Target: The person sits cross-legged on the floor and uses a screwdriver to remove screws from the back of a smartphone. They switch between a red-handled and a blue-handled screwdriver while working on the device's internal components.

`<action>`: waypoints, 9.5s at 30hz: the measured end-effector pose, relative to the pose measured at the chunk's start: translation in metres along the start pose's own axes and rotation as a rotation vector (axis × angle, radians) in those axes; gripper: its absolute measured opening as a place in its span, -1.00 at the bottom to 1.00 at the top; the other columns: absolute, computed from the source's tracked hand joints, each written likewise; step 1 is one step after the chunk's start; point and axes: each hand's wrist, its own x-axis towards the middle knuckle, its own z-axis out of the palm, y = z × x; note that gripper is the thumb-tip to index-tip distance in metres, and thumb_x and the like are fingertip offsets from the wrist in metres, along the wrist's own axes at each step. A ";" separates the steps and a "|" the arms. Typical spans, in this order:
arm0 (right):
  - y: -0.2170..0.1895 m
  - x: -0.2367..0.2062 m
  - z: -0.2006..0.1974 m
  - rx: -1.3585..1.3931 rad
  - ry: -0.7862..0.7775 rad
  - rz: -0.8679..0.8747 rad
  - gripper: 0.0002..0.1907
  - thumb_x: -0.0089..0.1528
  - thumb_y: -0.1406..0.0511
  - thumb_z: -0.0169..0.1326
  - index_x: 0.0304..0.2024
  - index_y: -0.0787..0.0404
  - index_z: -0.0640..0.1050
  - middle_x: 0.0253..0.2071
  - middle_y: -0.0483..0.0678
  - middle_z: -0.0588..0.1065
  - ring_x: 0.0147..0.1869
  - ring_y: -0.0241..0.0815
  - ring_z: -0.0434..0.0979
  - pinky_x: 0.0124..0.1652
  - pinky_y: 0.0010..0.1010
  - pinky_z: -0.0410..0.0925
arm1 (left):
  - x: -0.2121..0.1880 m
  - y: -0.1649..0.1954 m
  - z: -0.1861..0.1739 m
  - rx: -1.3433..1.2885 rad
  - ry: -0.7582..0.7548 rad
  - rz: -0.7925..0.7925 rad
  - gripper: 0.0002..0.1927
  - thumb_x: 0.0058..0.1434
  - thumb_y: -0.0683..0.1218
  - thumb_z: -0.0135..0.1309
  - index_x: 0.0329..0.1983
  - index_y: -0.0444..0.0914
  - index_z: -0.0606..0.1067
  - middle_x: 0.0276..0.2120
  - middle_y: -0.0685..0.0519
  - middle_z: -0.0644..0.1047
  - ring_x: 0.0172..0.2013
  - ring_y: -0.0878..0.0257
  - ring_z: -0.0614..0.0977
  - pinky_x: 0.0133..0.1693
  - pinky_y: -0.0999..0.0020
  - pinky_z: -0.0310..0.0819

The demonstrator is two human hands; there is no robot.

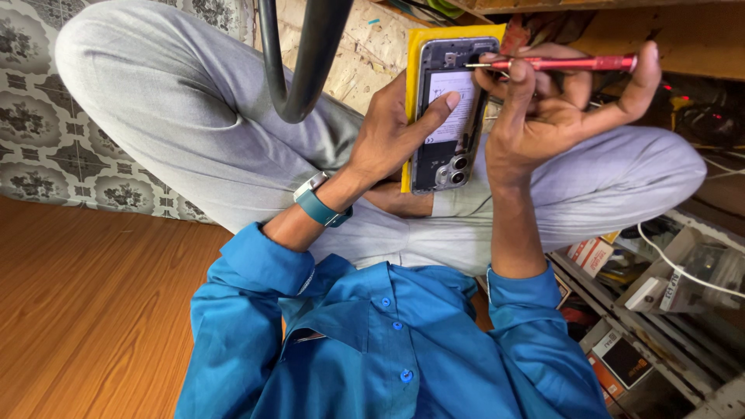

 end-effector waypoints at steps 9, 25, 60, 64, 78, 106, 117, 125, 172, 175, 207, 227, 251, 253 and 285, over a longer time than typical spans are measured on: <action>-0.001 0.000 0.004 -0.005 0.007 -0.037 -0.10 0.58 0.51 0.15 0.45 -0.32 -0.19 -0.02 0.10 0.54 -0.13 -0.16 0.61 -0.04 -0.36 0.66 | -0.002 0.000 -0.002 -0.016 0.003 -0.001 -0.63 0.44 -0.05 0.15 0.20 -0.35 0.46 -0.05 -0.04 0.67 -0.05 0.29 0.70 0.02 0.35 0.63; -0.001 0.003 0.006 0.018 0.001 0.004 -0.08 0.59 0.53 0.16 0.46 -0.31 -0.21 -0.10 0.09 0.53 -0.21 -0.14 0.61 -0.13 -0.39 0.63 | 0.000 -0.002 -0.005 -0.011 0.009 0.016 -0.64 0.43 -0.07 0.16 0.20 -0.35 0.47 -0.05 -0.05 0.68 -0.05 0.29 0.70 0.03 0.35 0.63; 0.004 0.007 0.025 -0.215 -0.094 -0.225 -0.12 0.54 0.55 0.08 0.48 -0.31 -0.17 0.04 0.16 0.50 -0.05 -0.03 0.65 0.00 -0.29 0.70 | 0.004 -0.002 -0.016 0.167 0.023 0.005 -0.65 0.41 -0.01 0.15 0.11 -0.33 0.47 -0.26 -0.06 0.67 -0.26 0.29 0.72 -0.16 0.32 0.62; 0.002 0.018 0.023 -0.383 -0.269 -0.442 -0.11 0.43 0.59 0.07 0.49 -0.14 -0.15 0.03 0.29 0.42 -0.03 0.07 0.68 -0.06 -0.30 0.67 | 0.006 -0.003 -0.020 0.182 0.019 -0.083 -0.64 0.35 -0.02 0.15 0.10 -0.33 0.48 -0.32 -0.06 0.67 -0.41 0.25 0.61 -0.29 0.29 0.53; -0.027 0.049 0.004 -0.319 -0.574 -0.255 -0.08 0.48 0.64 0.16 0.49 -0.13 -0.11 0.00 0.24 0.49 0.00 0.04 0.67 -0.04 -0.36 0.62 | -0.002 -0.002 -0.020 -0.123 -0.069 -0.039 -0.72 0.43 -0.05 0.09 0.04 -0.36 0.46 -0.25 0.06 0.61 -0.22 0.37 0.61 -0.13 0.40 0.55; -0.021 0.052 0.001 -0.312 -0.592 -0.313 -0.08 0.43 0.67 0.12 0.50 -0.05 -0.13 0.03 0.28 0.47 -0.05 0.05 0.65 -0.03 -0.32 0.61 | 0.002 0.002 -0.012 -0.102 -0.081 -0.109 -0.75 0.42 -0.09 0.11 0.01 -0.37 0.47 -0.27 0.06 0.60 -0.25 0.39 0.59 -0.18 0.42 0.55; -0.025 0.062 0.005 -0.278 -0.508 -0.363 -0.18 0.45 0.62 0.14 0.47 0.04 -0.07 0.00 0.16 0.50 -0.04 -0.10 0.69 -0.03 -0.44 0.65 | 0.014 0.030 -0.004 -0.067 -0.069 -0.110 -0.66 0.40 -0.03 0.11 0.09 -0.37 0.48 -0.22 0.05 0.62 -0.20 0.38 0.58 -0.13 0.42 0.54; -0.075 0.118 -0.068 -0.466 0.226 -0.583 -0.34 0.47 0.45 0.13 0.38 0.03 0.00 0.20 0.01 0.29 0.25 -0.26 0.49 0.19 -0.52 0.45 | 0.020 0.045 0.009 -0.475 -0.034 -0.249 -0.66 0.38 -0.08 0.11 0.11 -0.40 0.46 -0.12 -0.01 0.63 -0.17 0.30 0.65 -0.09 0.36 0.60; -0.093 0.191 -0.076 -0.426 -0.114 -0.527 -0.24 0.42 0.76 0.19 0.52 0.12 0.30 0.40 -0.12 0.14 0.27 -0.19 0.49 0.12 -0.43 0.58 | 0.018 0.069 0.012 -0.141 -0.049 -0.152 -0.54 0.38 0.04 0.12 0.13 -0.43 0.45 -0.08 -0.06 0.63 -0.08 0.31 0.65 -0.01 0.37 0.59; -0.098 0.194 -0.078 -0.333 -0.172 -0.497 -0.23 0.39 0.75 0.21 0.49 0.17 0.25 0.39 -0.12 0.10 0.37 -0.18 0.46 0.18 -0.44 0.62 | 0.019 0.071 0.013 -0.113 -0.040 -0.160 -0.52 0.37 0.06 0.12 0.13 -0.43 0.46 -0.08 -0.07 0.64 -0.09 0.30 0.65 -0.02 0.36 0.59; -0.072 0.178 -0.097 -0.250 -0.023 -0.462 -0.05 0.67 0.65 -0.04 0.49 -0.38 -0.30 0.42 -0.08 0.24 0.01 -0.11 0.47 -0.13 -0.30 0.49 | 0.020 0.067 0.018 -0.198 -0.051 -0.184 -0.58 0.40 -0.02 0.11 0.14 -0.43 0.45 -0.08 -0.07 0.64 -0.10 0.28 0.66 -0.03 0.37 0.61; -0.052 0.053 -0.009 -0.017 0.173 -0.010 -0.08 0.58 0.44 0.13 0.49 -0.29 -0.28 0.20 0.12 0.43 -0.06 -0.15 0.55 -0.06 -0.25 0.70 | 0.023 0.042 0.007 0.025 -0.050 -0.020 -0.63 0.44 -0.03 0.12 0.18 -0.36 0.46 -0.04 -0.02 0.65 -0.05 0.33 0.66 0.02 0.37 0.59; -0.030 0.044 -0.007 -0.013 0.144 0.000 -0.06 0.59 0.48 0.14 0.52 -0.32 -0.25 0.14 0.12 0.47 -0.09 -0.19 0.53 -0.10 -0.45 0.56 | 0.022 0.042 0.002 -0.010 -0.062 -0.055 -0.63 0.40 -0.07 0.16 0.17 -0.36 0.45 -0.07 -0.04 0.67 -0.08 0.32 0.68 0.00 0.35 0.62; -0.031 0.043 -0.006 0.013 0.135 -0.016 -0.08 0.57 0.47 0.13 0.52 -0.32 -0.24 0.19 0.09 0.46 -0.07 -0.20 0.56 -0.11 -0.43 0.61 | 0.022 0.042 0.002 0.021 -0.063 -0.035 -0.63 0.40 -0.07 0.16 0.17 -0.36 0.46 -0.07 -0.04 0.67 -0.08 0.31 0.68 -0.01 0.34 0.62; -0.026 0.040 -0.002 -0.114 0.147 -0.052 -0.08 0.59 0.50 0.11 0.49 -0.29 -0.27 0.08 0.05 0.49 -0.02 -0.22 0.53 0.04 -0.48 0.60 | 0.021 0.042 -0.003 -0.027 -0.077 -0.052 -0.63 0.41 -0.07 0.15 0.18 -0.37 0.46 -0.04 -0.05 0.67 -0.04 0.28 0.69 0.03 0.34 0.61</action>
